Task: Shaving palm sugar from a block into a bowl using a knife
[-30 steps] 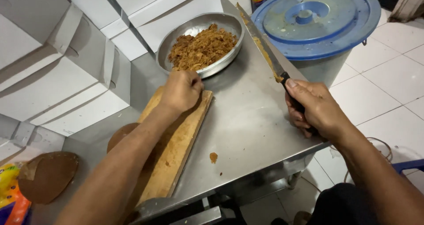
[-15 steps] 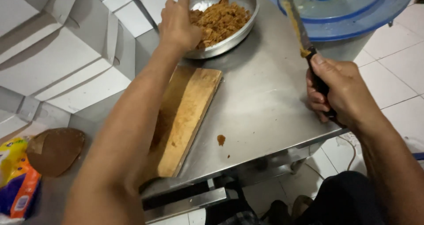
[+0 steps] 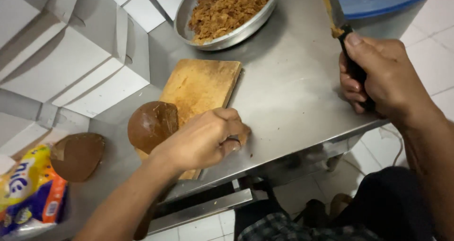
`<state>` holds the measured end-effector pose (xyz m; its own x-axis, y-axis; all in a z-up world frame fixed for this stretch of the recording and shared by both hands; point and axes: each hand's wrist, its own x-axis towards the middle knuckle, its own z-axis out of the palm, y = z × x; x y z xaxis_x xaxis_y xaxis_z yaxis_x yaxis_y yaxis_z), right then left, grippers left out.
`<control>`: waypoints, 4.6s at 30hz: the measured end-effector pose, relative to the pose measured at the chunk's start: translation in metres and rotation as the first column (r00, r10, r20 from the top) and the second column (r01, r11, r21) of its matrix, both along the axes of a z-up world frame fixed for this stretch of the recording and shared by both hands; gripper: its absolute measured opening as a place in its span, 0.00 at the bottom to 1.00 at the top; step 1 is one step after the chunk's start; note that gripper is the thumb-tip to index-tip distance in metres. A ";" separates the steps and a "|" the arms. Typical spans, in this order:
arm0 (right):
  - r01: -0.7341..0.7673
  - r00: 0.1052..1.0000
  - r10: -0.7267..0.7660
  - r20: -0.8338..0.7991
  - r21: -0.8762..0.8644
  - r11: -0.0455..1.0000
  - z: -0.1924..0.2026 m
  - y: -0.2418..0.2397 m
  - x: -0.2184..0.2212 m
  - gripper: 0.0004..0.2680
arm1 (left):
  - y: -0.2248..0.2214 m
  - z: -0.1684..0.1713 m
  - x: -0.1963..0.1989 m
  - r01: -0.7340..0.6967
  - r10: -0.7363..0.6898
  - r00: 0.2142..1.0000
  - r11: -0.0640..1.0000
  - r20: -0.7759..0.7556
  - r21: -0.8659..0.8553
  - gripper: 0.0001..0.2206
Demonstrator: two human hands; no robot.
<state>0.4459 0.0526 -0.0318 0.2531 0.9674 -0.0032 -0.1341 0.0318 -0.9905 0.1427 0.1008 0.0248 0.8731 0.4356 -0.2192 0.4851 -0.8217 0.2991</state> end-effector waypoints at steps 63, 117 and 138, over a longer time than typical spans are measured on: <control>-0.029 1.000 0.029 0.000 0.124 0.992 0.006 -0.012 0.003 0.15 | 0.023 0.013 0.064 -0.217 0.290 0.788 0.956 -0.542 0.196 0.27; -0.128 -0.357 -0.090 0.930 0.047 0.991 0.065 0.188 -0.057 0.13 | 0.180 0.036 0.000 -0.614 0.638 0.766 0.764 -0.083 0.199 0.17; 0.120 -0.238 0.292 0.926 -0.270 0.955 0.083 0.231 -0.073 0.14 | 0.169 0.048 0.007 -0.713 0.709 0.685 0.699 -0.170 0.044 0.32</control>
<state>0.3733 0.2835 0.0517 0.0593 0.9979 -0.0259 0.9903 -0.0555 0.1276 0.1493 0.2701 0.0724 0.2540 0.9037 -0.3447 0.9631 -0.2036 0.1761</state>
